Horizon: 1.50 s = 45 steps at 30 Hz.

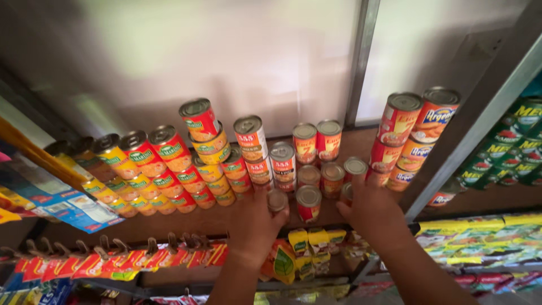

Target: The person takes canned food items from a cardboard box on the floor and places them onto a metal shelf. They arrange the cans in neat rows, aligning them with existing stock. The person handles the cans one by one or in small groups, moving between the box and the shelf repeatedly.

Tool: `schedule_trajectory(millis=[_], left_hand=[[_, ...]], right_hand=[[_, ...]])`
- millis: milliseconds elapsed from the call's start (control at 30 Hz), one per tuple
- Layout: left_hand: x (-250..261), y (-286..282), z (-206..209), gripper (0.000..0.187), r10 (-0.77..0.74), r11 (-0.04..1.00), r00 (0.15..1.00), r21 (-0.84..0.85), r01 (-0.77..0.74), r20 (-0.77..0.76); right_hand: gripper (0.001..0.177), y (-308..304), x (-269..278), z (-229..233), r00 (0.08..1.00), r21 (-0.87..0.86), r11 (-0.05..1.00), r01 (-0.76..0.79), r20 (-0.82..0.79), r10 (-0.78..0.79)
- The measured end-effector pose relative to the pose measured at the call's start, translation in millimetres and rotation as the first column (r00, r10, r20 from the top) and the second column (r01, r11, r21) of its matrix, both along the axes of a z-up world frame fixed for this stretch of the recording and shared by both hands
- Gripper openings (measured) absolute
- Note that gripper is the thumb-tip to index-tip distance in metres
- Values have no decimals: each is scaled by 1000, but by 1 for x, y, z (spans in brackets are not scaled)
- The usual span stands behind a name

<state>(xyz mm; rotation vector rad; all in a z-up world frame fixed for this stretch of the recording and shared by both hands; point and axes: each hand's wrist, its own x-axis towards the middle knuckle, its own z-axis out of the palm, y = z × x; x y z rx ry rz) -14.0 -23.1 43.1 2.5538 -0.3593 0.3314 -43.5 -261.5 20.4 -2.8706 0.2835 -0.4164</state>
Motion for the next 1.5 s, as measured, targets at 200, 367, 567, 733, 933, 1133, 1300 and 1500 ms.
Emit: schedule_trajectory(millis=[200,367,567,733,933,1133,1300,1500], left_hand=[[15,-2,-42,68,5,994,999,-110,-10,-45],[15,1,-46,57,-10,987,1000,-160,7,-15],[15,1,-48,56,-8,986,995,-169,-9,-97],[16,3,-50,60,-30,980,998,-198,18,-57],[16,2,-47,62,-21,984,994,-177,1,-111],[14,2,-45,58,-8,986,996,-170,-6,-85],[13,3,-43,61,-33,982,966,-188,-17,-257],[13,2,-45,60,-25,986,997,-166,12,-72]], right_hand=[[60,1,8,-17,998,79,995,56,7,-57],[58,-4,7,10,970,238,968,-81,241,22],[46,-16,41,43,825,201,905,-375,517,228],[57,-5,52,50,880,308,904,-297,455,135],[58,9,60,47,899,438,816,-377,384,210],[51,18,69,40,864,297,849,-437,401,305],[40,16,73,31,797,276,799,-535,479,368],[35,15,75,20,720,194,785,-588,568,399]])
